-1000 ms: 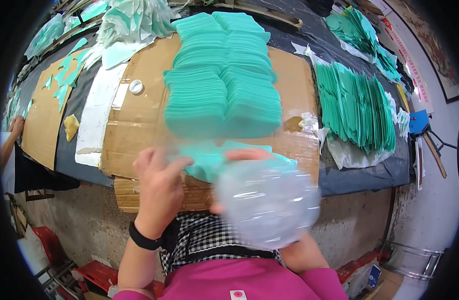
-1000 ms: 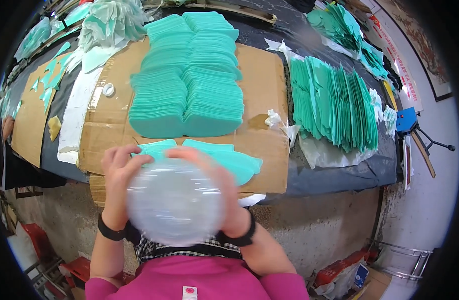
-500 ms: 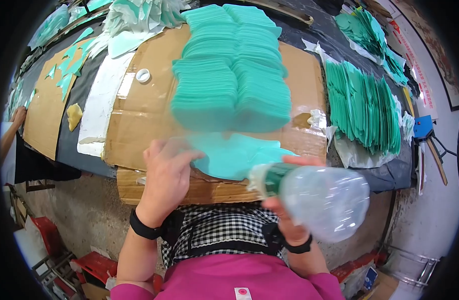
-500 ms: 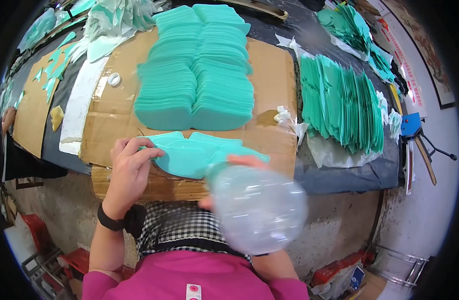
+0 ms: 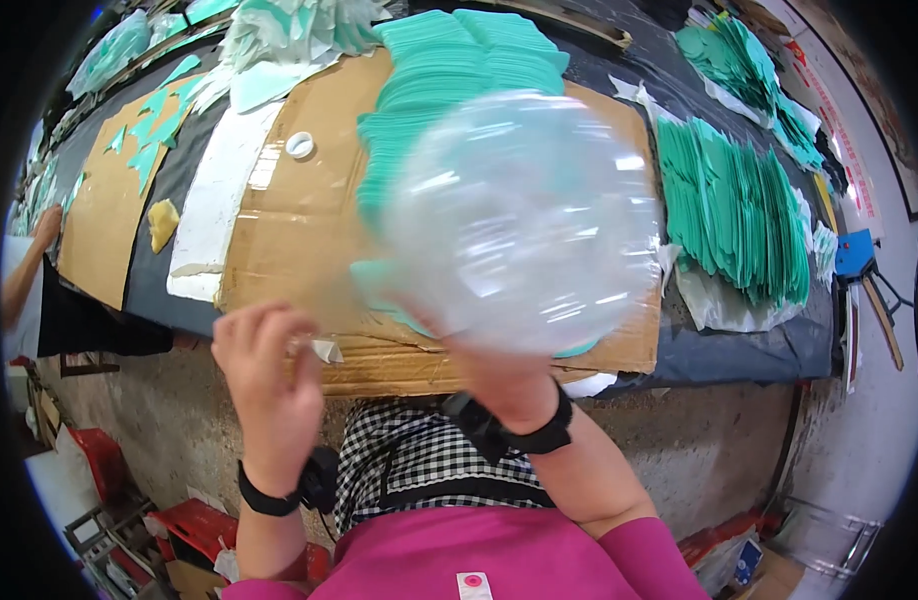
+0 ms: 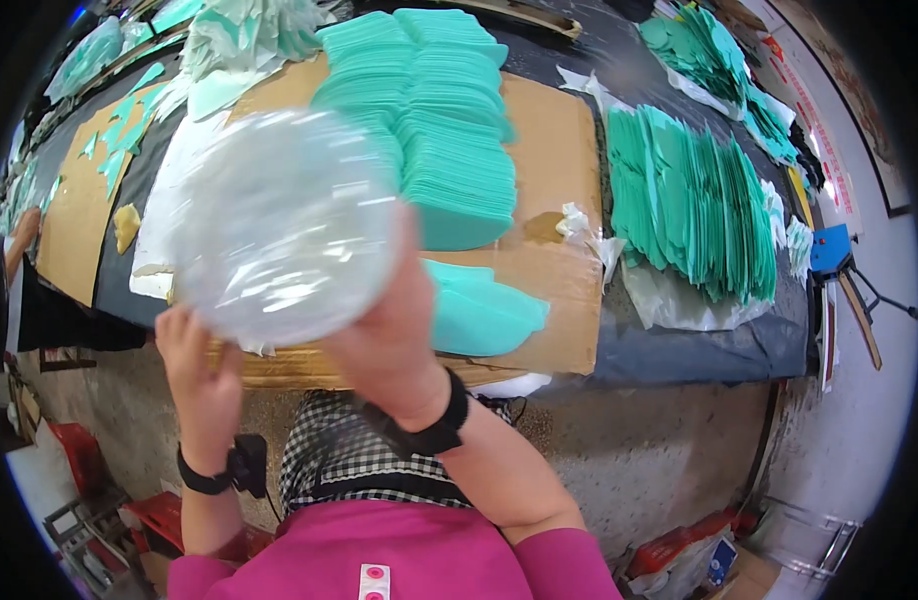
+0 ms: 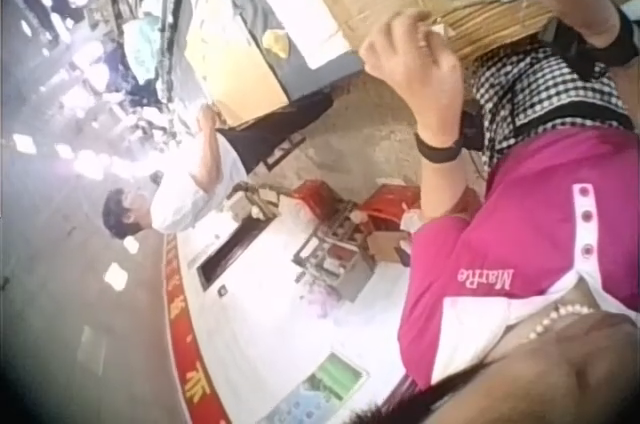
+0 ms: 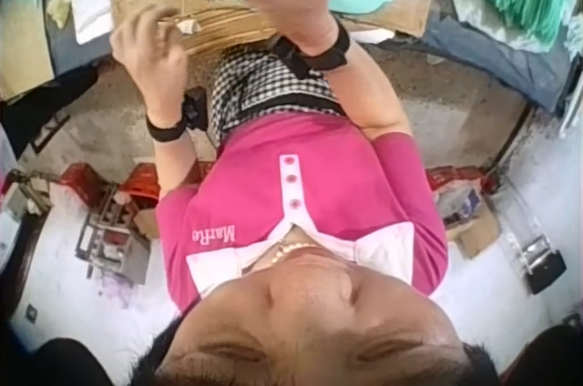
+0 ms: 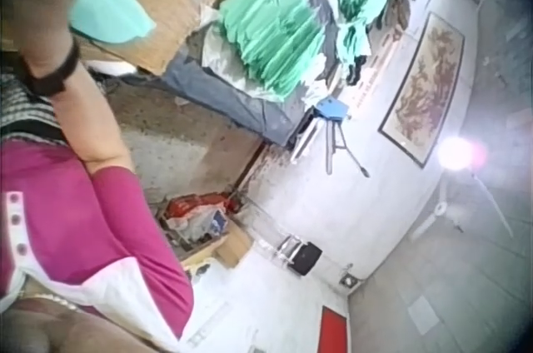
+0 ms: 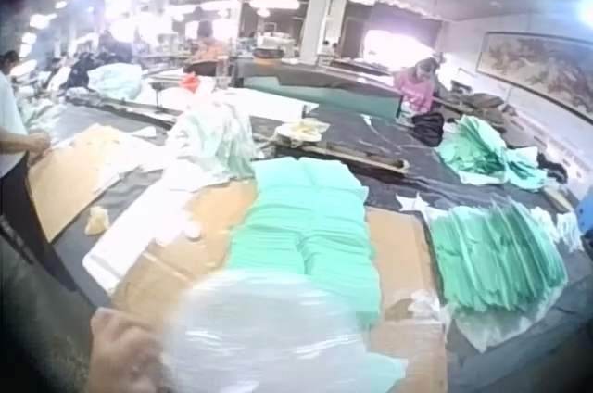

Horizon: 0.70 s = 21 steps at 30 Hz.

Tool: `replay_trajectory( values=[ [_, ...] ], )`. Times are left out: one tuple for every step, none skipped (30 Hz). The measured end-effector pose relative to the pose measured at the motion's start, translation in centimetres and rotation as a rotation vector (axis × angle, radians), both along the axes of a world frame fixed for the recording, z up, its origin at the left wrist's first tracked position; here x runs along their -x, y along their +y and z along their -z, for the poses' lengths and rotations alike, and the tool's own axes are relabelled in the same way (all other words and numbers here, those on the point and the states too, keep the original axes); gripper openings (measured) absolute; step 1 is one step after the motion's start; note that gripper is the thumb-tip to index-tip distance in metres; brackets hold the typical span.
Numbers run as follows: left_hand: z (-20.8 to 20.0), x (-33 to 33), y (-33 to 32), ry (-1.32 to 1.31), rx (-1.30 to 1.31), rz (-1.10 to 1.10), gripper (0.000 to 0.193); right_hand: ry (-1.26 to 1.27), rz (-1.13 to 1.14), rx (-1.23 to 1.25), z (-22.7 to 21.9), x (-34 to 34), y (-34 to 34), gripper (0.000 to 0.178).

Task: The worker is organizing green shoe upper components on a cardboard surface and applying liquid glue from a plastic bottle to bond them.

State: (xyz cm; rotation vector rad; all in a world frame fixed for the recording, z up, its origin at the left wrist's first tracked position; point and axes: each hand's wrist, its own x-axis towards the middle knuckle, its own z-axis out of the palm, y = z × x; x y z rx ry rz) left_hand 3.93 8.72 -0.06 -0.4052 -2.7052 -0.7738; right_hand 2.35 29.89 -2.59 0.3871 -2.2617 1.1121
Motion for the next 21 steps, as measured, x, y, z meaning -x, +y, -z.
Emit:
replay_trajectory(
  values=[
    [0.1,-0.7,0.8,-0.014,0.057,0.055,0.032,-0.001,0.015,-0.001,-0.2,0.0,-0.6,0.064],
    [1.0,-1.5,0.8,-0.032,0.076,0.095,0.036,-0.038,-0.128,0.223,-2.3,-0.1,-1.6,0.065],
    [1.7,-2.1,1.2,-0.113,-0.007,0.148,0.041,-0.076,-0.269,0.446,-3.2,-0.2,-1.8,0.066],
    [2.4,-2.5,1.6,-0.124,-0.037,0.173,0.04,-0.104,-0.295,0.404,-2.9,-0.5,-1.4,0.069],
    [2.8,-2.7,1.9,-0.134,-0.067,0.192,0.04,-0.104,-0.288,0.404,-2.5,-1.1,-0.8,0.069],
    [2.4,-2.3,2.7,-0.139,-0.072,0.203,0.04,-0.182,-0.255,0.595,-1.6,-2.3,0.3,0.069],
    [1.5,-1.6,3.6,-0.115,0.044,0.226,0.038,-0.258,-0.221,0.786,-0.8,-3.8,1.6,0.07],
    [0.7,-1.2,4.1,-0.087,0.167,0.239,0.036,-0.333,-0.195,0.982,-0.5,-5.1,2.9,0.07],
    [0.8,-1.0,4.3,-0.088,0.167,0.239,0.036,-0.408,-0.166,1.177,-0.5,-5.8,4.2,0.071],
    [1.0,-0.8,4.4,-0.093,0.212,0.265,0.032,-0.27,-0.051,0.911,-1.2,-6.0,5.7,0.071],
    [1.2,-0.6,4.5,-0.096,0.256,0.297,0.029,-0.133,0.064,0.641,-1.8,-6.2,7.5,0.071],
    [1.2,-0.6,4.6,-0.076,0.28,0.295,0.027,-0.119,0.109,0.69,-1.7,-6.7,9.1,0.073],
    [1.1,-0.4,4.6,-0.075,0.28,0.297,0.027,-0.105,0.153,0.739,-1.3,-7.1,10.4,0.075],
    [1.1,-0.2,4.8,-0.061,0.268,0.303,0.027,-0.102,0.161,0.74,-1.2,-7.4,11.2,0.075],
    [1.1,0.0,4.9,-0.047,0.256,0.31,0.027,-0.035,0.216,0.742,-1.0,-7.4,12.0,0.075],
    [1.0,0.0,5.3,-0.047,0.257,0.317,0.027,0.033,0.27,0.743,-1.0,-7.6,12.5,0.074],
    [0.6,-0.1,5.8,-0.063,0.243,0.328,0.031,0.033,0.273,0.744,-1.0,-7.9,12.8,0.074],
    [0.3,-0.1,6.2,-0.079,0.228,0.339,0.036,0.071,0.314,0.783,-1.1,-8.2,13.1,0.075],
    [0.1,0.0,6.7,-0.079,0.23,0.342,0.036,0.108,0.355,0.821,-1.2,-8.5,13.2,0.076],
    [-0.2,0.3,7.1,-0.074,0.232,0.365,0.041,0.138,0.369,0.853,-1.5,-8.9,12.8,0.078],
    [-0.3,0.7,7.5,-0.069,0.235,0.389,0.047,0.139,0.369,0.858,-1.7,-9.1,12.4,0.078]
  ],
)
